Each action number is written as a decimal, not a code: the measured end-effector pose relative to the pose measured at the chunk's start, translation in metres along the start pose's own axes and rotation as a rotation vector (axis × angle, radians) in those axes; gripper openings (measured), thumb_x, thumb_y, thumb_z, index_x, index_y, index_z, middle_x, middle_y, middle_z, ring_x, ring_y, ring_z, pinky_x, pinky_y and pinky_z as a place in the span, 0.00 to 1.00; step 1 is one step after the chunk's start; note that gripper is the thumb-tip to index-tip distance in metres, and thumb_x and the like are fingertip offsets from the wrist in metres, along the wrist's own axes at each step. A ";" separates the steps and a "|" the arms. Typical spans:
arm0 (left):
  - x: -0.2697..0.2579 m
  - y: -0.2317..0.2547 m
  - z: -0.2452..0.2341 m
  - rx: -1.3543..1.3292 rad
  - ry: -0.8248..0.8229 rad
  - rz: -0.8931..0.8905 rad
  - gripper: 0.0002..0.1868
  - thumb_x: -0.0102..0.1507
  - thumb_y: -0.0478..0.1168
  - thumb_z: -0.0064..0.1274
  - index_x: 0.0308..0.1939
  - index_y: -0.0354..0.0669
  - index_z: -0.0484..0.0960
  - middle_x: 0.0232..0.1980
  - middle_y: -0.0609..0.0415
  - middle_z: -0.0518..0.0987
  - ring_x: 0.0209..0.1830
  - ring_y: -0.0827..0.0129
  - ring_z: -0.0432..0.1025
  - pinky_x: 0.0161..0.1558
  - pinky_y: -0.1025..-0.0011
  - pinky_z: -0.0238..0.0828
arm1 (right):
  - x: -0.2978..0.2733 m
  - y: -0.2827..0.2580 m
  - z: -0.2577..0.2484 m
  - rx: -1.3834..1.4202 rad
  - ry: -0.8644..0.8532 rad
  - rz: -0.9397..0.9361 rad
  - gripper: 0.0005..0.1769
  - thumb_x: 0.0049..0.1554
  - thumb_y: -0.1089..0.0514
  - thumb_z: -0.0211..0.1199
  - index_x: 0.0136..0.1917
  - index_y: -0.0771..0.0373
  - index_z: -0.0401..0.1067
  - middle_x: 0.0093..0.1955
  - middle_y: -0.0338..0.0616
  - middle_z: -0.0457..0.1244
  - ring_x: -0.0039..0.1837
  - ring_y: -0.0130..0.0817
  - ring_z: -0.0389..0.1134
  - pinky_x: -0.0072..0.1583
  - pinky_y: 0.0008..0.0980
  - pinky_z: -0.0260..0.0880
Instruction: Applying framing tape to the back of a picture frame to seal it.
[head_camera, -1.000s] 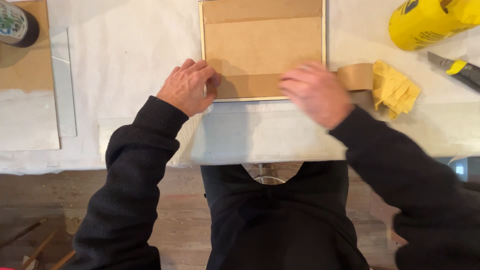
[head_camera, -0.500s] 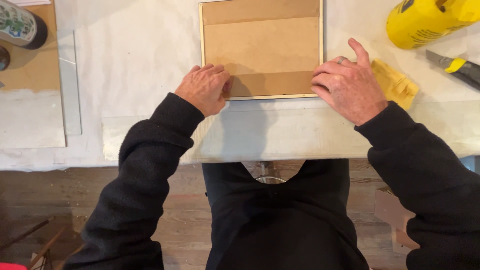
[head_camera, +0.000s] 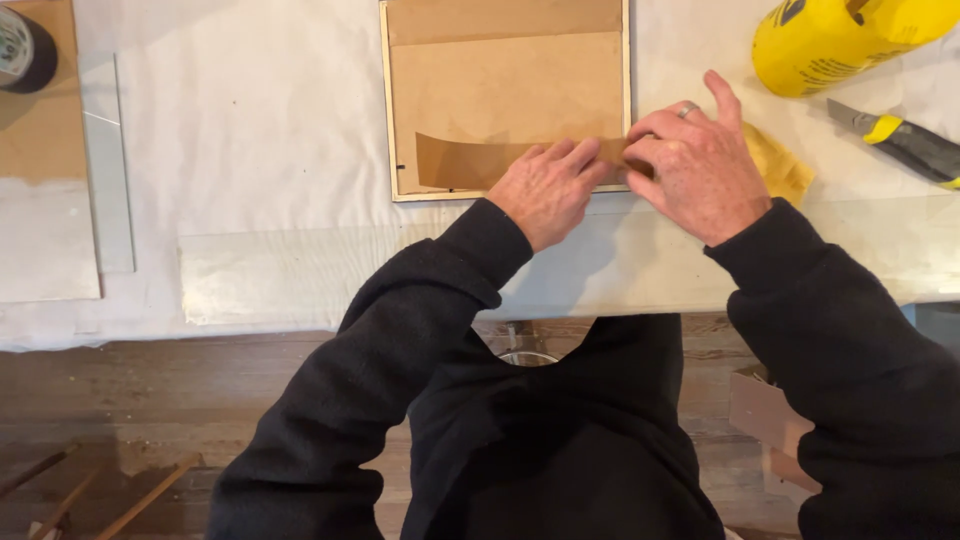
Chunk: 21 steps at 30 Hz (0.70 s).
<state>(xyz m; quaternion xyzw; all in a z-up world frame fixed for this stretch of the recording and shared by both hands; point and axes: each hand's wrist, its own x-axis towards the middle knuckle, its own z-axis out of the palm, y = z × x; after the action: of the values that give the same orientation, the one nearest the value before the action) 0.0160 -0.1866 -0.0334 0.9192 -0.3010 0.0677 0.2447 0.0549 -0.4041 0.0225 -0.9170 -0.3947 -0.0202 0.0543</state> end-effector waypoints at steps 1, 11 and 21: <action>-0.001 0.001 -0.001 0.049 -0.032 0.009 0.17 0.58 0.38 0.56 0.52 0.45 0.78 0.50 0.55 0.72 0.48 0.62 0.72 0.47 0.60 0.71 | -0.001 0.001 -0.001 -0.001 -0.023 0.035 0.07 0.58 0.50 0.71 0.45 0.54 0.81 0.54 0.34 0.70 0.61 0.35 0.70 0.82 0.61 0.43; 0.001 0.007 -0.001 0.059 -0.085 0.007 0.32 0.55 0.47 0.60 0.61 0.42 0.72 0.55 0.52 0.70 0.50 0.61 0.70 0.46 0.60 0.71 | 0.022 0.015 -0.004 0.300 -0.162 0.366 0.08 0.59 0.53 0.69 0.47 0.59 0.81 0.46 0.45 0.72 0.47 0.39 0.73 0.61 0.41 0.73; -0.002 0.006 0.007 0.086 -0.081 0.000 0.34 0.56 0.51 0.61 0.63 0.42 0.70 0.56 0.52 0.68 0.51 0.61 0.68 0.45 0.60 0.69 | 0.056 0.071 0.024 0.364 -0.545 0.399 0.21 0.50 0.45 0.74 0.48 0.62 0.82 0.44 0.45 0.73 0.46 0.36 0.74 0.55 0.35 0.74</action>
<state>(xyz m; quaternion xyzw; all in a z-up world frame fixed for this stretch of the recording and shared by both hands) 0.0107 -0.1932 -0.0374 0.9309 -0.3073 0.0433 0.1927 0.1446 -0.4095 -0.0026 -0.9228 -0.2055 0.3060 0.1123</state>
